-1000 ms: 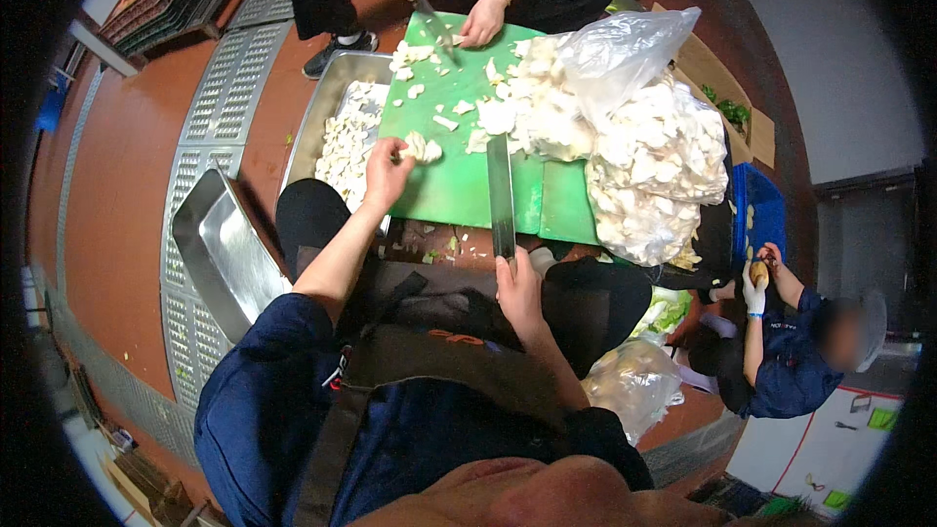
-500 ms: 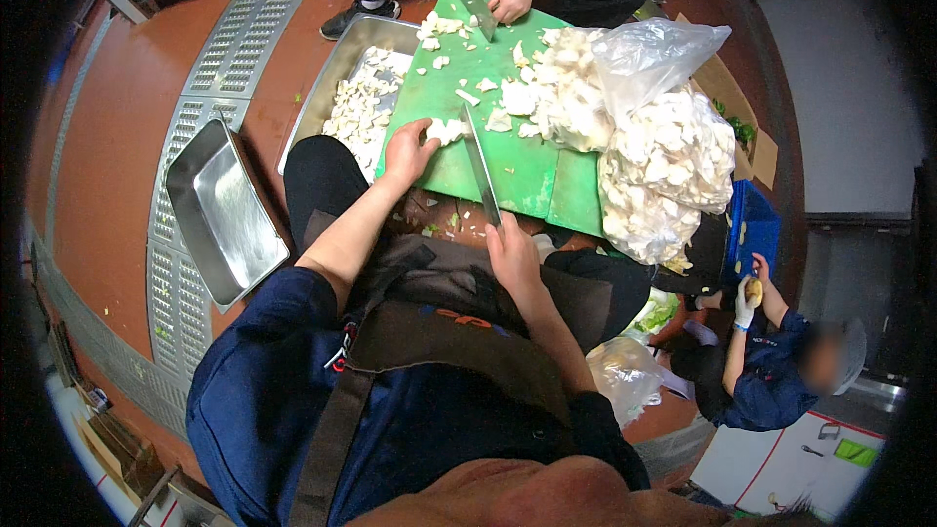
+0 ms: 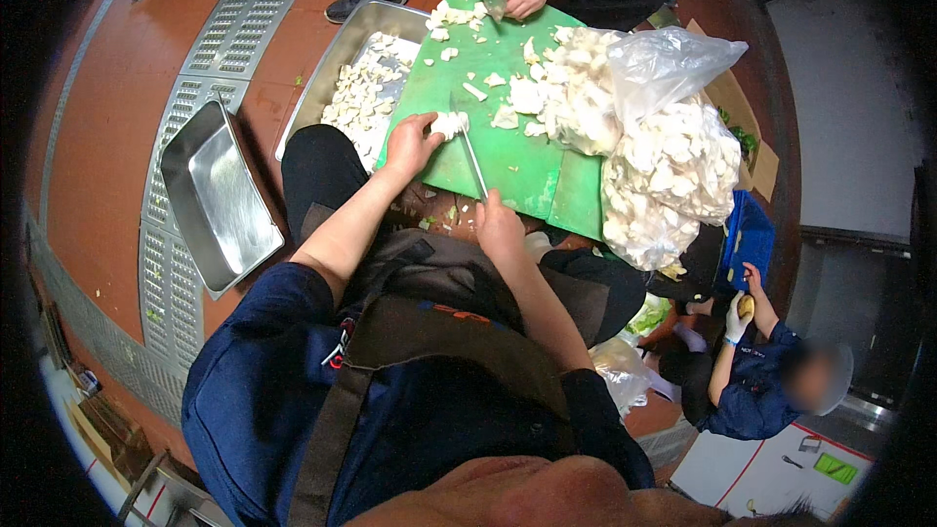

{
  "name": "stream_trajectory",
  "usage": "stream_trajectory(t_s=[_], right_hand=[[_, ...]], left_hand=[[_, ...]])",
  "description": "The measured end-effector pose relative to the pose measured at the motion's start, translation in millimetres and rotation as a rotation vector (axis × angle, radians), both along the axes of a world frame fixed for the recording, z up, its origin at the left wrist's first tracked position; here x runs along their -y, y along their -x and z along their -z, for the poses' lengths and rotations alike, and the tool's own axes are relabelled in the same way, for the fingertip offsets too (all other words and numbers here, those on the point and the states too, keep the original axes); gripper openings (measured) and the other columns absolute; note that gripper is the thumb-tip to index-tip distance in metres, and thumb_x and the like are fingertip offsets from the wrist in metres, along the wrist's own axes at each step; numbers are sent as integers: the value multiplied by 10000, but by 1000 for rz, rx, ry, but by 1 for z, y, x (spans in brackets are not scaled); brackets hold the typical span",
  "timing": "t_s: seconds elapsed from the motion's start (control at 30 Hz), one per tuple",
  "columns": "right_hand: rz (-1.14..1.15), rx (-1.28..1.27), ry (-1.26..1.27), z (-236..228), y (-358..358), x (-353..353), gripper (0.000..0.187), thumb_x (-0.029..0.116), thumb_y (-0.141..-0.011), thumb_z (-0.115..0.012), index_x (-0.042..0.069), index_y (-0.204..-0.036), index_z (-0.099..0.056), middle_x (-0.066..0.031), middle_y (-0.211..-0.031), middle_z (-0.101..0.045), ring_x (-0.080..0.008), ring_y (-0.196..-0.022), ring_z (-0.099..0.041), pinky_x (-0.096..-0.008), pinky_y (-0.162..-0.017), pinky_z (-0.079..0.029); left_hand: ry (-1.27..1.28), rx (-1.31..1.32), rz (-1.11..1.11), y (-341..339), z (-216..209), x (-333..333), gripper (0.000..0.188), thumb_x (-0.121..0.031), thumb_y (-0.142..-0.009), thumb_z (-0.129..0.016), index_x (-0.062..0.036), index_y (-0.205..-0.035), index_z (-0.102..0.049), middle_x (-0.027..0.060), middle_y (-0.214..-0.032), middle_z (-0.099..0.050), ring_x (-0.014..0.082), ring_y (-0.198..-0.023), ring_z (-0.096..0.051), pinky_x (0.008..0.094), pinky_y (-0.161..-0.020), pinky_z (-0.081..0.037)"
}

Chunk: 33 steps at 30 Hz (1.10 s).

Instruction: The person uses a knife to chop white mushrooms on a green cutting board while sitting on the floor, then places the chopped pieces into a clear plastic bag.

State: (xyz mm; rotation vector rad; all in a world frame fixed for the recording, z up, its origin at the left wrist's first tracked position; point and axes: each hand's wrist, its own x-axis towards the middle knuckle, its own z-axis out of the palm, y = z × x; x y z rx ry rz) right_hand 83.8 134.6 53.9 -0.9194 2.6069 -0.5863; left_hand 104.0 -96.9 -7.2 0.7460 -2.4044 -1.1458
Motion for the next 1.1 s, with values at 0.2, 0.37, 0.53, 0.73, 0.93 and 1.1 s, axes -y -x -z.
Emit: stream_trajectory(t_s=[0.2, 0.37, 0.53, 0.73, 0.93, 1.1], right_hand=[[39, 5, 64, 10, 6, 3, 258, 222, -941, -562, -5, -1044, -495, -284, -745, -622, -487, -711, -608, -558, -612, -468], [95, 27, 236, -21, -11, -10, 258, 203, -935, -579, -6, -1078, -530, -284, -785, -621, -492, -762, -601, -543, -629, -458], [20, 31, 186, -32, -15, -16, 284, 196, -935, -583, -1, -1130, -522, -274, -781, -626, -488, -761, -604, -544, -630, -462], [24, 86, 71, -27, -22, -9, 254, 212, -951, -553, 4, -1084, -490, -268, -781, -638, -479, -755, -621, -560, -643, -479], [49, 124, 57, 4, -25, 10, 263, 227, -958, -537, 1, -1066, -455, -278, -771, -633, -491, -748, -619, -579, -645, -475], [87, 114, 121, 11, -14, 10, 277, 230, -944, -562, -10, -1070, -505, -287, -811, -636, -495, -791, -613, -559, -671, -475]], left_hand=[[-69, -37, -21, -3, 11, 3, 433, -196, -758, -769, -1, -1133, -672, 202, -984, -688, 330, -881, -670, 401, -793, -523], [-151, -31, -63, -2, 6, 2, 415, -187, -764, -779, 3, -1114, -662, 184, -953, -704, 307, -855, -686, 384, -783, -533], [-216, -6, -86, -1, 4, 1, 373, -186, -761, -794, -7, -1061, -661, 153, -949, -717, 284, -854, -694, 369, -774, -538], [-213, -20, -101, -2, 13, 0, 382, -200, -749, -806, -27, -1057, -662, 145, -917, -714, 283, -846, -693, 368, -762, -536], [-122, 24, -126, -1, 11, -3, 402, -224, -736, -805, -22, -1056, -667, 135, -861, -694, 299, -806, -674, 381, -750, -529], [-125, -61, -84, -5, 17, 1, 431, -223, -741, -794, -45, -1119, -686, 160, -896, -663, 299, -814, -658, 397, -744, -514]])
